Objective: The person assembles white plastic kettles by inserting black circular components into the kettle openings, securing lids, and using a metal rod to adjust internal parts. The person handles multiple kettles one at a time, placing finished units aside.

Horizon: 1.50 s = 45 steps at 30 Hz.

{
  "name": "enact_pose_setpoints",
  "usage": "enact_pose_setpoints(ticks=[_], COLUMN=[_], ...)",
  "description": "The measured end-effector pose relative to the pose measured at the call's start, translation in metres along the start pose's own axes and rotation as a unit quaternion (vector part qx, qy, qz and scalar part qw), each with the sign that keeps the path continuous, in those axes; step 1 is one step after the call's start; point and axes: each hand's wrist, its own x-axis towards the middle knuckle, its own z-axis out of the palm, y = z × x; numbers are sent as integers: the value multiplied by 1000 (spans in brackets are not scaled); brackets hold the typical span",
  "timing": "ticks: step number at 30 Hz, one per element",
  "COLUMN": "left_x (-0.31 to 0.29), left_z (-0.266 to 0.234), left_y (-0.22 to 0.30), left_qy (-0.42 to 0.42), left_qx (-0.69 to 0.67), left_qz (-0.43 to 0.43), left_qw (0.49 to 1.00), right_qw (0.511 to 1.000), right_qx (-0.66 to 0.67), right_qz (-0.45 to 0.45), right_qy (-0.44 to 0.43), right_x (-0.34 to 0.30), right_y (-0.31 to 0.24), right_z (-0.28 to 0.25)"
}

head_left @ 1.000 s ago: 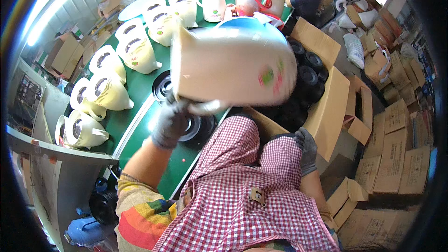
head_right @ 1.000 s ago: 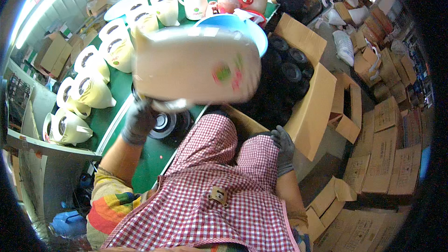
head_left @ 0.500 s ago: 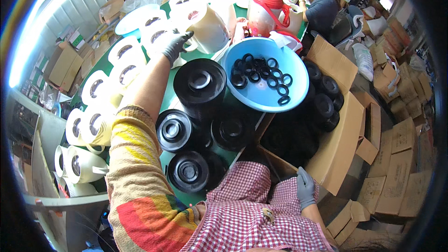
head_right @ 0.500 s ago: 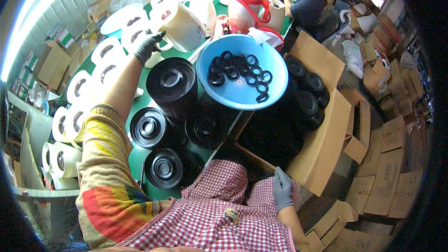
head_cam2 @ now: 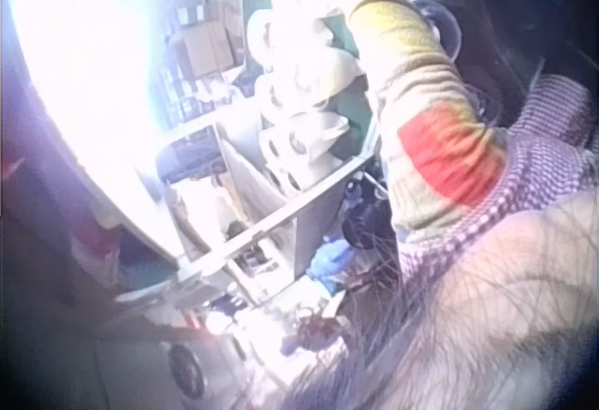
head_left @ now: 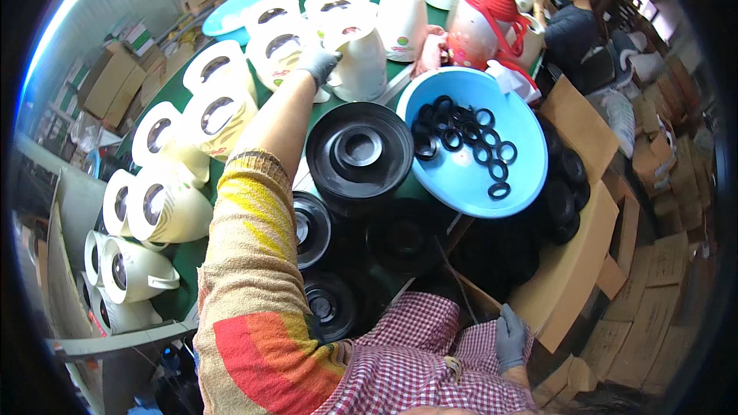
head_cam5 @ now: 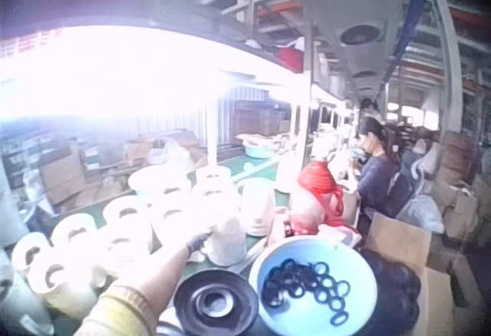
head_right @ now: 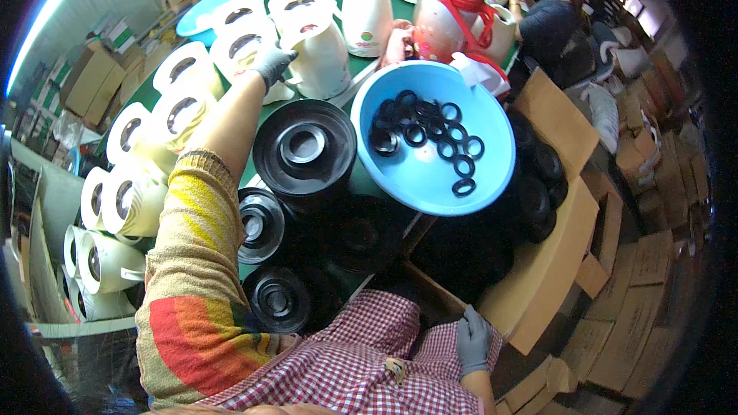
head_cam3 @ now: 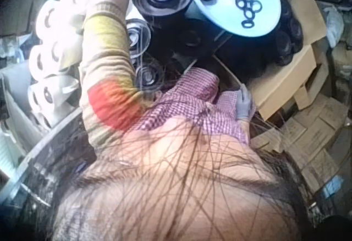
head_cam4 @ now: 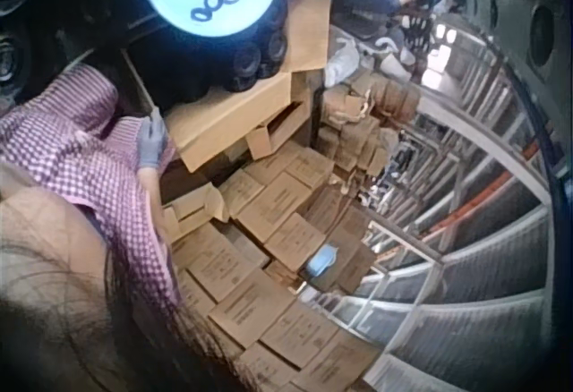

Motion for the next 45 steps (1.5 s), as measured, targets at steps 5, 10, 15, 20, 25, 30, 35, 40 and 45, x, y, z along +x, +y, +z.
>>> enact_pose_setpoints(ticks=[5, 10, 15, 20, 25, 30, 35, 40, 45], left_x=[-29, -105, -191, -195, -214, -291, -379, -461, -566], left_z=[-103, -220, -225, -207, -258, -345, -338, -226, -134], left_y=[48, 37, -26, -62, -7, 138, 249, 298, 330], left_qy=[18, -23, -38, 20, 59, 126, 19, -151, -222], left_qx=[187, 268, 513, 404, 289, 202, -11, -49, -44], left_qz=[59, 36, -9, 76, 118, 362, 428, 552, 554], left_qw=[980, 962, 858, 911, 948, 901, 903, 818, 801], right_qw=[1000, 1000, 999, 1000, 995, 987, 947, 920, 949], right_qx=[6, 30, 40, -17, 14, 139, 246, 327, 268], right_qz=[-6, 4, -2, -21, -90, -67, -161, -191, -155], right_qy=[8, -4, 5, -1, 37, 44, 129, 101, 56], right_x=[-7, -10, -10, -18, -28, -33, -24, -65, -112], right_y=[3, -3, 3, 3, 10, 13, -33, -117, -86], right_z=[2, -1, 4, 1, 3, -2, -75, -155, -160])
